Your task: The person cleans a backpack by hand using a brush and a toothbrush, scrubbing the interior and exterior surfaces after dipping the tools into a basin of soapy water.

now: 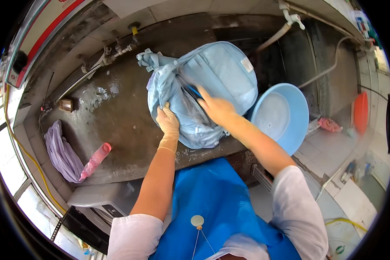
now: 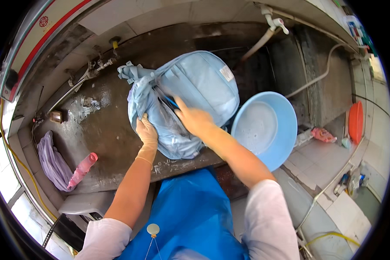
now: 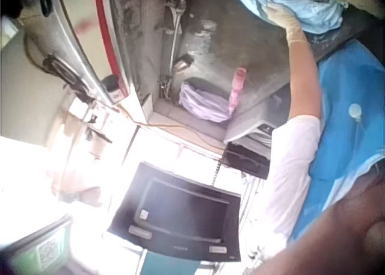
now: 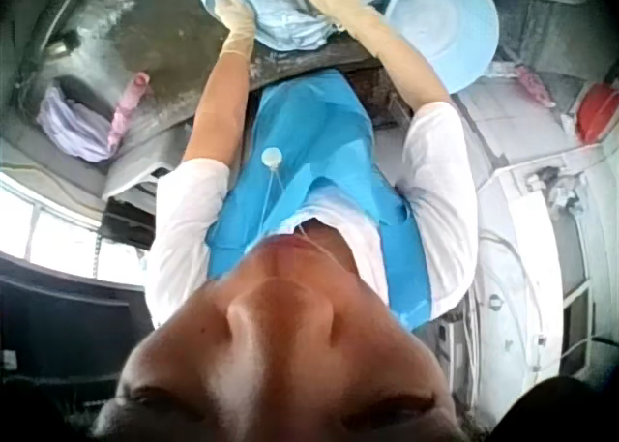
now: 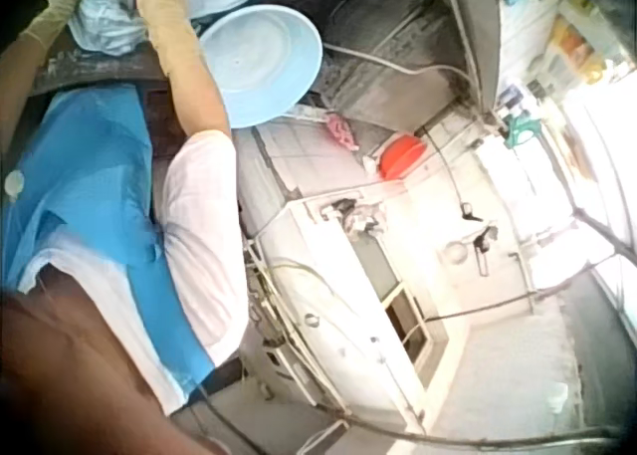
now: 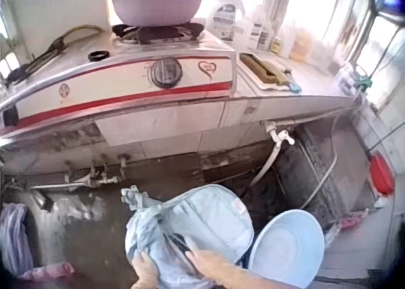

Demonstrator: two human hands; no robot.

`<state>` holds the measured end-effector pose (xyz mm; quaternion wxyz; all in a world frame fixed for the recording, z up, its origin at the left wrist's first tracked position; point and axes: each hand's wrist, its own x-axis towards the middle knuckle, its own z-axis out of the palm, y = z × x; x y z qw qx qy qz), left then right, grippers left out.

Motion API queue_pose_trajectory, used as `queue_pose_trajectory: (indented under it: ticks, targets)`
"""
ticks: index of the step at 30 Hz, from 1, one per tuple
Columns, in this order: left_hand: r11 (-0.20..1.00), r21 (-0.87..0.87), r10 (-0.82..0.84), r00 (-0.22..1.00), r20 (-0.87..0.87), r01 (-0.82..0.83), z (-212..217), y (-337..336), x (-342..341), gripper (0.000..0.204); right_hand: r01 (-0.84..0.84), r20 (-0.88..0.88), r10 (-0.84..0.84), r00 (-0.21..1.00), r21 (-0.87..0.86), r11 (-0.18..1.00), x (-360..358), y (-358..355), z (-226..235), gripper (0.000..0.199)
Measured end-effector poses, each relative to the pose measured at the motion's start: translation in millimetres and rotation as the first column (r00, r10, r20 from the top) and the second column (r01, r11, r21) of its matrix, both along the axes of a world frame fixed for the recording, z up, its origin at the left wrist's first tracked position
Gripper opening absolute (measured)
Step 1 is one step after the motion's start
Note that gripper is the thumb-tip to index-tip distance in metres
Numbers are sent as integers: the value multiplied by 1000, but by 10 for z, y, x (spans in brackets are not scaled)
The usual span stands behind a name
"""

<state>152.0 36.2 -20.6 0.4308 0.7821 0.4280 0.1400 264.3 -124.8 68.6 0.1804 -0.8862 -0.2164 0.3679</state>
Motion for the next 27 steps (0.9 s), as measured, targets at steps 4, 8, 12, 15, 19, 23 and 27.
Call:
queue_pose_trajectory:
  ticks: [4, 8, 12, 15, 19, 23, 27]
  targets:
    - [1000, -21, 10, 996, 84, -8, 38, 62, 42, 37, 17, -224, -93, 970, -320, 947, -354, -913, 732, 56]
    - [989, -151, 15, 999, 37, -10, 246, 58, 110, 56, 474, 182, -500, 847, 166, 865, -517, -1783, 619, 55]
    - [995, -98, -21, 999, -31, 18, 511, -35, 167, 84, 772, 2, -774, 633, -74, 631, -644, -2416, -217, 58]
    - [982, -123, -161, 978, -131, 145, 777, 72, 263, 93, 729, 122, -728, 675, -262, 632, -820, -2358, -495, 55]
    - [782, -624, -192, 948, -255, -10, 586, 295, 187, 90, 640, 95, -650, 754, -329, 694, -965, -2555, -721, 56]
    - [873, -448, 192, 980, -46, -192, 317, 144, 118, 48, 741, 131, -737, 663, -261, 619, -1017, -2337, -107, 53]
    - [913, -20, 399, 902, -165, -407, 367, -192, 222, 45, 612, 131, -680, 721, 340, 714, -1084, -1592, 498, 46]
